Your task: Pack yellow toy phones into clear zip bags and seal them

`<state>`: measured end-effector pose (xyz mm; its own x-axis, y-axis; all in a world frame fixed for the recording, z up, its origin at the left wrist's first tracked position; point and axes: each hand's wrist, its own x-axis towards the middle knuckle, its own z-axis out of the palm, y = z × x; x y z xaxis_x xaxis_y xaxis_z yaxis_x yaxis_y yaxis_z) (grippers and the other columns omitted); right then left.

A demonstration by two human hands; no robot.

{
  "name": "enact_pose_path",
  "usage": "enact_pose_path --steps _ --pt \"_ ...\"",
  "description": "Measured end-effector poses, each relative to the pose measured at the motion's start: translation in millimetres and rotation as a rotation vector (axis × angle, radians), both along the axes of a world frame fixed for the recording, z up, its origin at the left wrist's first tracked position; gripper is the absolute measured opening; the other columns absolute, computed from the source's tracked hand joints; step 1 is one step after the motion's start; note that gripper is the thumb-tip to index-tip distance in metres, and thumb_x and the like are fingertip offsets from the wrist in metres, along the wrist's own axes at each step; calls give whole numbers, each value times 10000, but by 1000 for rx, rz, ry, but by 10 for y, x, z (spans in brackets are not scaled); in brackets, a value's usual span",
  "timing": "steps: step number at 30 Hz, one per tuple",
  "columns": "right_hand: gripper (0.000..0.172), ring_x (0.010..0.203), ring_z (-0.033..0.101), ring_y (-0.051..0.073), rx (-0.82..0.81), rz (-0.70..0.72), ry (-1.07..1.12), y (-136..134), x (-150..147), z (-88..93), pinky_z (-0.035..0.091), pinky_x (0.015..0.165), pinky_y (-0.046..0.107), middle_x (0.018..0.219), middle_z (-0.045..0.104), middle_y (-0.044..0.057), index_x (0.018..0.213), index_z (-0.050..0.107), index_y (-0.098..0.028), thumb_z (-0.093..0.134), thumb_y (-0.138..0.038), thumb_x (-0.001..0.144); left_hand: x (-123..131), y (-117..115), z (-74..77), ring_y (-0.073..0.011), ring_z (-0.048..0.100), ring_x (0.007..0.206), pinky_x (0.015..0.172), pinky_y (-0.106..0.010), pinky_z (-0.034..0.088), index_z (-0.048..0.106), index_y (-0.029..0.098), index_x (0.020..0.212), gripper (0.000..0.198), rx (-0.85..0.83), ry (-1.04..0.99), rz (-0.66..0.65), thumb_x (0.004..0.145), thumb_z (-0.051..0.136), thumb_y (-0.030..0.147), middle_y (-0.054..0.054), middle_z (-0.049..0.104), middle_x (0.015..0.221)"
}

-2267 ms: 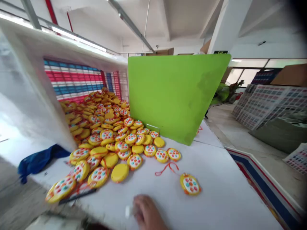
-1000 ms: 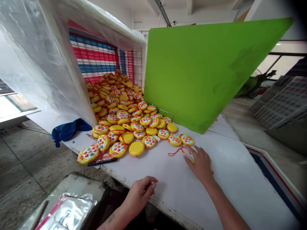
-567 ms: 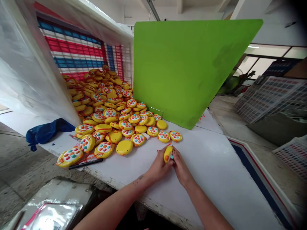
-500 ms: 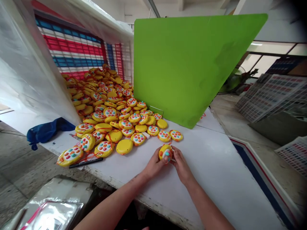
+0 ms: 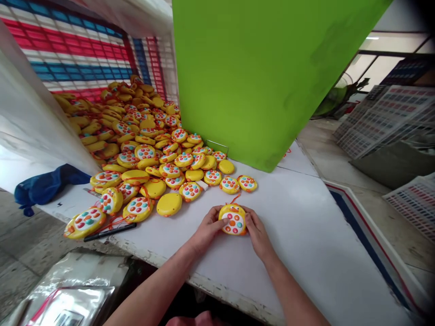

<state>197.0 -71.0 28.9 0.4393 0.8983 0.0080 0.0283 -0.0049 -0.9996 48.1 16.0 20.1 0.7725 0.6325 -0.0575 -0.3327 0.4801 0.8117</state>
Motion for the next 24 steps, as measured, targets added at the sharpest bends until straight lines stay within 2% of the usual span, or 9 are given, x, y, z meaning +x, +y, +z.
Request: enact_pose_path --steps 2,4,8,10,15,19,22,24 --pt "516 848 633 220 -55 55 4 -13 -40 1 543 572 287 1097 645 77 1200 528 -224 477 -603 853 -6 -4 7 -230 571 1050 889 -379 478 489 192 1170 437 -25 -11 5 789 685 275 -86 574 1181" --pt "504 853 629 227 -68 82 -37 -19 -79 -22 544 564 294 1090 640 79 1201 519 -225 461 -594 863 -7 -10 11 -220 572 1033 860 -362 489 478 207 1197 417 -32 -5 -3 828 640 318 -82 566 1190" --pt "420 972 602 230 -6 27 -219 -11 -137 -112 523 772 325 1083 640 75 1163 533 -210 447 -526 898 18 -5 -42 -200 569 1008 862 -314 469 519 181 1175 394 79 62 62 850 603 387 -77 589 1151" --pt "395 973 598 221 0 1 -256 0 -152 -146 503 814 329 1085 638 74 1152 532 -202 438 -500 911 29 6 -80 -202 564 1015 873 -305 459 535 174 1158 399 132 95 97 839 614 399 -73 596 1144" --pt "378 971 601 213 3 5 -186 30 -142 -140 498 838 328 1102 639 65 1136 556 -202 440 -487 917 13 12 -95 -235 532 1113 936 -347 444 485 190 1233 462 216 126 75 873 534 476 -92 557 1232" --pt "421 1057 585 227 34 6 -104 16 -123 -135 503 876 347 1190 611 72 1187 550 -211 402 -507 927 -6 -6 -68 -235 519 1138 957 -357 447 344 200 1350 634 312 152 47 833 604 458 -108 491 1310" --pt "474 1058 596 242 2 56 -36 -5 -130 -134 545 804 358 1277 559 75 1287 476 -241 447 -518 904 -6 -13 -63 -228 531 1120 971 -360 442 353 179 1339 599 385 184 53 852 582 442 -112 513 1274" --pt "485 1036 606 243 2 60 -43 -10 -142 -123 547 808 361 1240 581 74 1274 478 -240 540 -492 864 -2 -22 -66 -233 513 1154 1001 -366 421 350 178 1345 603 405 173 52 854 576 446 -114 498 1296"
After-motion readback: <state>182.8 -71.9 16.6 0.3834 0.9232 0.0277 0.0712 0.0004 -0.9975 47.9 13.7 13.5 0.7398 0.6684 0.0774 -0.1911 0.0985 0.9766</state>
